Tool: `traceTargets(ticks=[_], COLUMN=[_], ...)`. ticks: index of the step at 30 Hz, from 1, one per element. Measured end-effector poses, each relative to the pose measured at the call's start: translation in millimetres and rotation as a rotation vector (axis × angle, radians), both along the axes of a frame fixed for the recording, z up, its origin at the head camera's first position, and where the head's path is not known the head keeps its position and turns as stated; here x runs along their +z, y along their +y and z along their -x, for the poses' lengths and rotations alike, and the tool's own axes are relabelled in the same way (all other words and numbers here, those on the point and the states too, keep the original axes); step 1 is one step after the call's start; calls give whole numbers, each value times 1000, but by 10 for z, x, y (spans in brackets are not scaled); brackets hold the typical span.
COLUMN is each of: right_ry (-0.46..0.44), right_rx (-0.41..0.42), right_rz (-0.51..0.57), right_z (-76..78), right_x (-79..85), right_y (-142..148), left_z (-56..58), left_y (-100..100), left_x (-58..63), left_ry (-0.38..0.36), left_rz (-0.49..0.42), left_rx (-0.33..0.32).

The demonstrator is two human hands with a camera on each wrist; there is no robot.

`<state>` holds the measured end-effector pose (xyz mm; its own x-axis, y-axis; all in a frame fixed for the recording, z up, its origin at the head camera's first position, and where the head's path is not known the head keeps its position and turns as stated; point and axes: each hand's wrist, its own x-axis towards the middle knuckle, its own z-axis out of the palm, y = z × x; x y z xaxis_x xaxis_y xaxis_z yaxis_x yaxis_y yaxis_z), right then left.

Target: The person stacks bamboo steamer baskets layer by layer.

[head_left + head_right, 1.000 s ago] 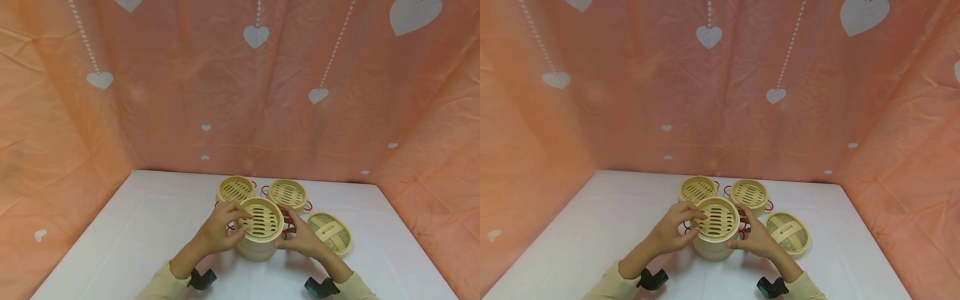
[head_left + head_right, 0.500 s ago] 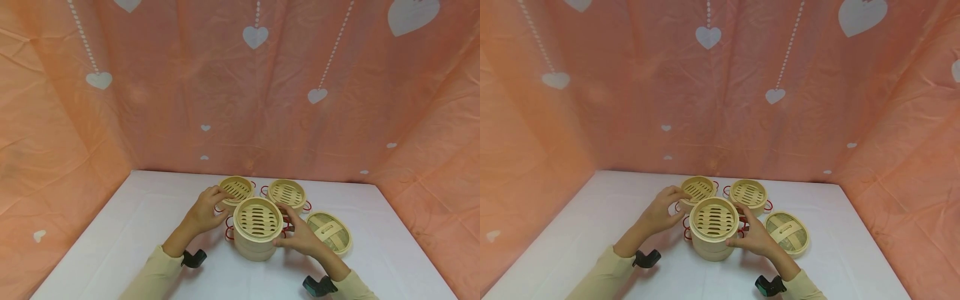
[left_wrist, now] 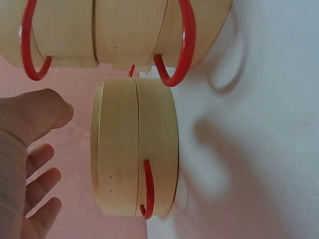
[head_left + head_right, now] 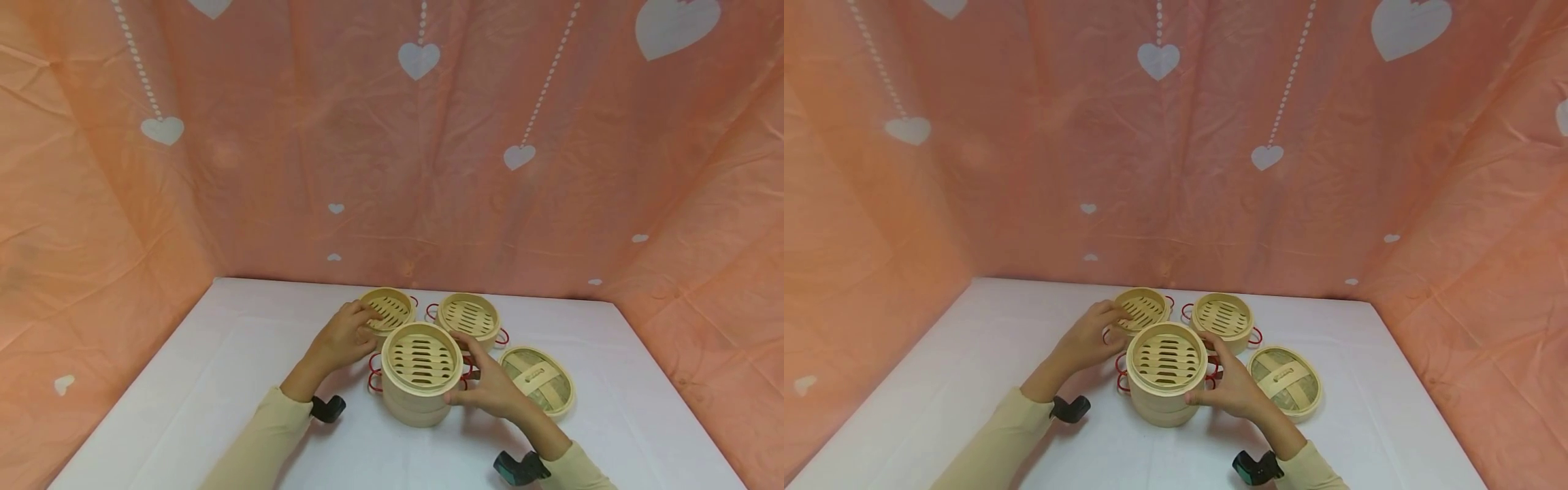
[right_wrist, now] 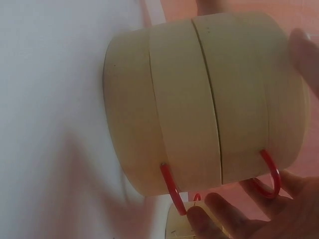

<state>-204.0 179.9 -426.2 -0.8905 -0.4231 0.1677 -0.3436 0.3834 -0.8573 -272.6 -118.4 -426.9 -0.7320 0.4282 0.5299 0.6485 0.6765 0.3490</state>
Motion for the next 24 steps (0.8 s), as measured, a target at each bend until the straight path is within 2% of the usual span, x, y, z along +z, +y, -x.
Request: traceTargets(ticks=[10, 24], right_ry=[0, 19], right_rx=[0, -7], right_rz=[0, 4], right_z=[-7, 13], right_x=[-2, -27], right_y=[3, -5], left_z=[42, 90], left_y=[23, 34], left_x=[5, -57], left_ry=[-84, -72], left_rz=[3, 31], left_rx=[15, 15])
